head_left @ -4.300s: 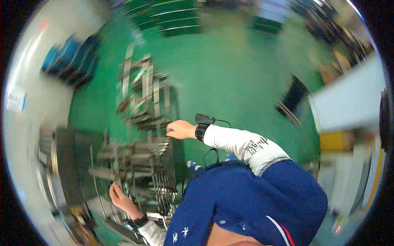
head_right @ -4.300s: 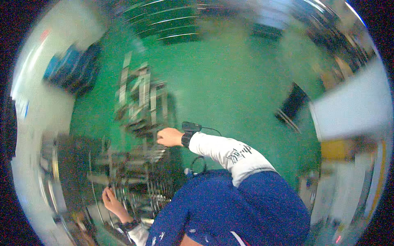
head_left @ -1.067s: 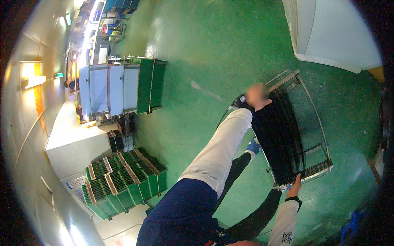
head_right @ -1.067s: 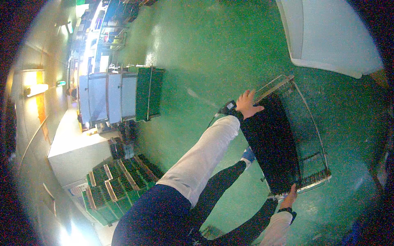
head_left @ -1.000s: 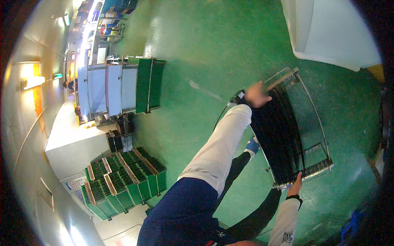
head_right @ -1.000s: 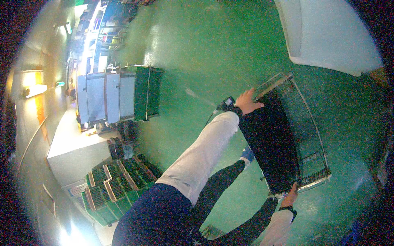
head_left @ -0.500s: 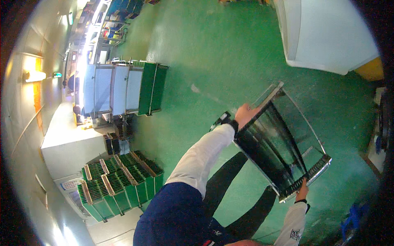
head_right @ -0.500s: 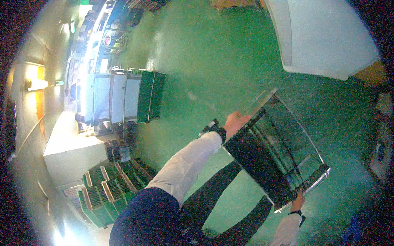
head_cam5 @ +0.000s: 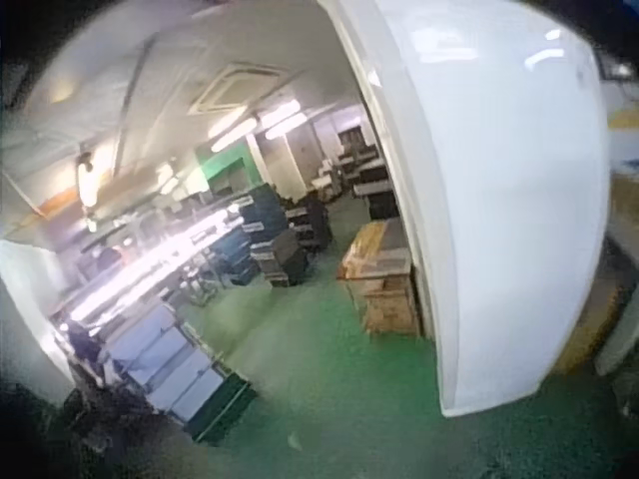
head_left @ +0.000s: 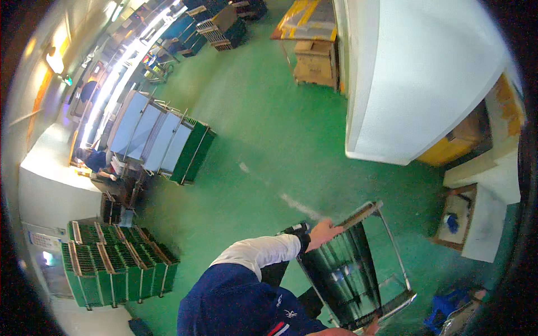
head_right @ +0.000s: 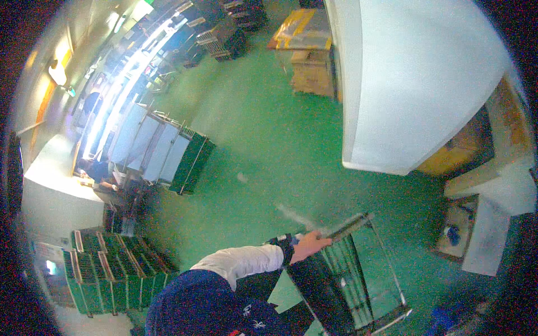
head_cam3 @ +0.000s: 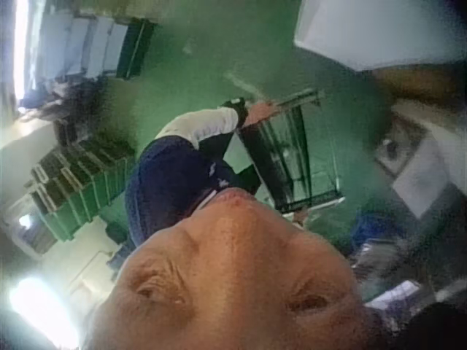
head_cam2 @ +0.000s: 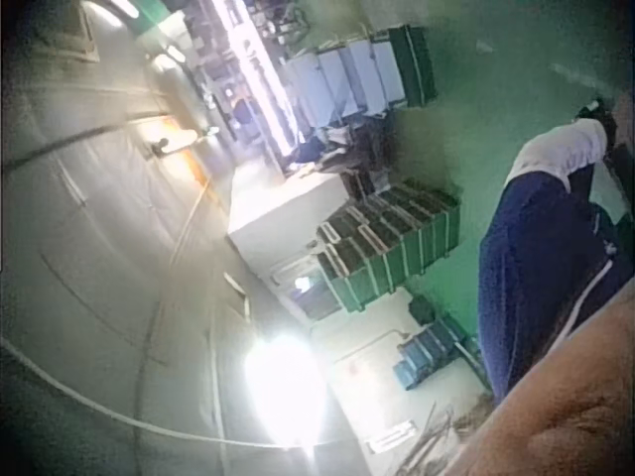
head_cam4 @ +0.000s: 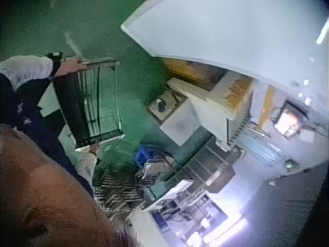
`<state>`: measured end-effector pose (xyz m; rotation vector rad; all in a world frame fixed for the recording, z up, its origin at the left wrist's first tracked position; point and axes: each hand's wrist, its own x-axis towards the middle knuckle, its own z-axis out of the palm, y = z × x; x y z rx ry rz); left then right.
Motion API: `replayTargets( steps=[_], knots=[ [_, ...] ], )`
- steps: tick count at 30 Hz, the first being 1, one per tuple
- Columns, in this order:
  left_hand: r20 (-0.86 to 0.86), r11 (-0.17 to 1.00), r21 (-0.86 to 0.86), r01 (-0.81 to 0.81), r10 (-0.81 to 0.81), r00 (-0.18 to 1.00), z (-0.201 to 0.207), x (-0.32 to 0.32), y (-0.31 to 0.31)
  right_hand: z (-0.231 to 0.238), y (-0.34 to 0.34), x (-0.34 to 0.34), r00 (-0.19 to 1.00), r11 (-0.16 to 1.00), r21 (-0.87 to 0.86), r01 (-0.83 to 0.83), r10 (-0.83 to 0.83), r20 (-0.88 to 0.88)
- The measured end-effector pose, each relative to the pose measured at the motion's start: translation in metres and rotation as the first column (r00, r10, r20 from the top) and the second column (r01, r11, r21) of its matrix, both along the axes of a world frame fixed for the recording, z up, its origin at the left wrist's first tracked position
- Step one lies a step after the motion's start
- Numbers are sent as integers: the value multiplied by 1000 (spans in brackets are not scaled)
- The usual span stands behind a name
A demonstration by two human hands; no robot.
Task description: Processing and organizing blue industrial panels using a machine and sorting racks.
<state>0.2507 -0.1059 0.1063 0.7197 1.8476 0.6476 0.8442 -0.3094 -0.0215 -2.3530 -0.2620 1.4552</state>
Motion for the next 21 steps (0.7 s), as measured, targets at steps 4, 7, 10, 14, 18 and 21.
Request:
replayTargets(
  steps=[4,7,10,14,18,21],
  knots=[
    [107,986,-65,154,-147,983,108,80,11,55,-4,-10,1000,1000,-7,21,-20,11],
    [64,960,-65,274,-270,961,156,145,9,70,7,5,1000,999,43,8,-7,-24],
    [100,937,56,344,-348,932,155,211,5,79,17,30,998,995,101,2,4,-55],
    [-35,880,181,439,-440,897,144,297,17,86,14,75,997,989,145,27,-17,-69],
    [7,830,265,490,-510,860,172,354,22,86,-7,124,995,986,143,88,-80,-64],
    [47,793,267,547,-578,815,186,393,45,87,-34,166,985,976,134,171,-166,-48]
  ],
)
